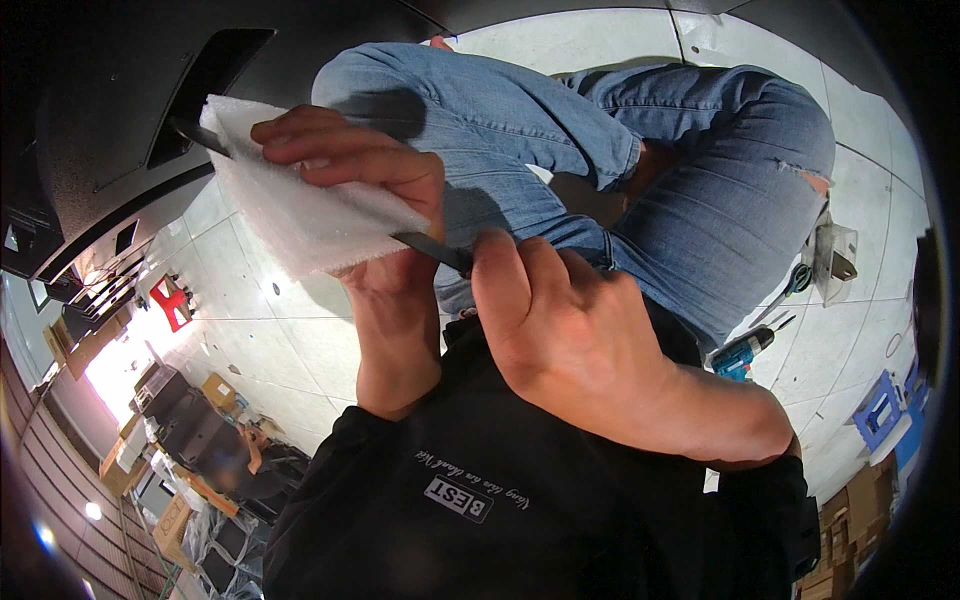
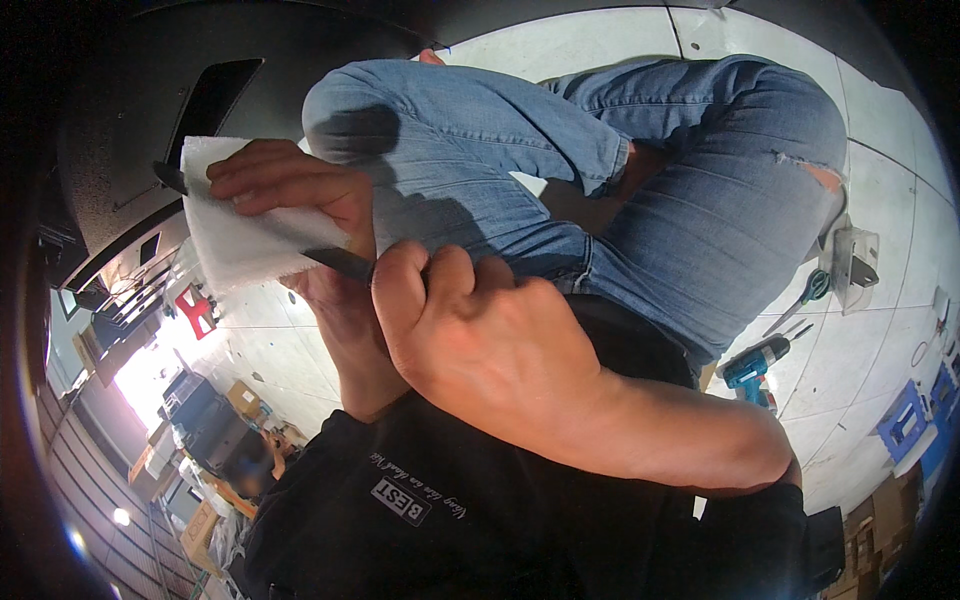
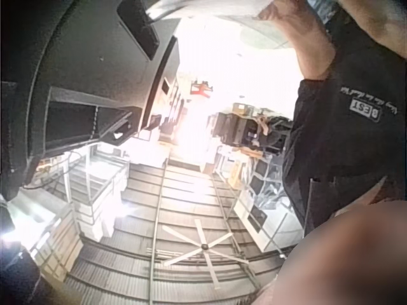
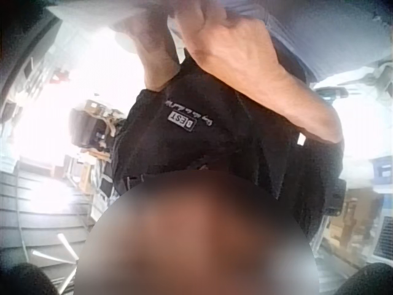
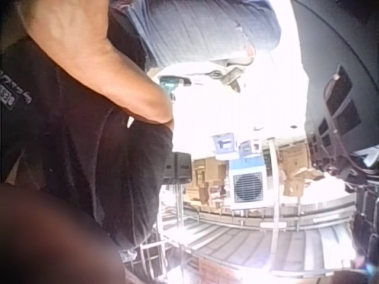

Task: The person sits on the floor and assembles electronic components inside a black plastic enclosure. They place a blue box and white foam padding into the unit, cut foam pieces with a knife, and secure a black cover using a cordless drill.

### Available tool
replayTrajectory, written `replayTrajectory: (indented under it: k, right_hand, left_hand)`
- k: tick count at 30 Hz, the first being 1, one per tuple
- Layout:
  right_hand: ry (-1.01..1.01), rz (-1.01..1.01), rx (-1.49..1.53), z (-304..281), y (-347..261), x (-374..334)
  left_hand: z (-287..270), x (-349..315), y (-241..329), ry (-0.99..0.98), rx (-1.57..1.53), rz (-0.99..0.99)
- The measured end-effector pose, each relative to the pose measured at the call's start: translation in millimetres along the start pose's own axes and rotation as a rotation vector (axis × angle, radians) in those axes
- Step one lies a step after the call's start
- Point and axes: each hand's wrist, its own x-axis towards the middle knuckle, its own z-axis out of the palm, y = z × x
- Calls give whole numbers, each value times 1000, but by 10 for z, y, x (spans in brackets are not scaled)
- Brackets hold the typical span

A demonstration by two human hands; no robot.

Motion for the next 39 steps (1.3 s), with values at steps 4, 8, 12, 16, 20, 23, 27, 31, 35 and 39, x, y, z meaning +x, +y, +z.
replayTrajectory:
  k: [4, 8, 12, 16, 20, 23, 27, 31, 35, 39]
  right_hand:
    - [-7, -1, -25, 3, 36, -27]
    - [90, -48, -100, 91, 111, -29]
    - [-28, 44, 21, -30, 84, -48]
    - [-42, 77, 124, -137, 92, -119]
    - [-220, 97, 155, -381, 89, -141]
    - [-200, 25, 195, -379, 70, -111]
    - [-183, 16, 223, -308, -3, -38]
    - [-76, 35, 305, -247, -74, 98]
    - [39, 73, 333, -233, -85, 206]
    - [41, 77, 361, -316, -94, 253]
  left_hand:
    - [-5, 16, -29, 30, -10, 32]
    - [-29, 33, -93, 36, -2, 60]
    - [-176, 45, 52, -43, 172, 94]
    - [-421, -24, 536, -81, 941, 384]
    - [-347, -80, 1106, -225, 1237, 284]
    - [-322, -175, 1524, -460, 1389, -96]
    - [-394, -254, 1068, -376, 1250, -23]
    - [-772, -277, 828, -340, 726, -113]
    - [-874, -491, 413, -188, 444, -70]
    - [-934, -505, 675, -336, 644, -106]
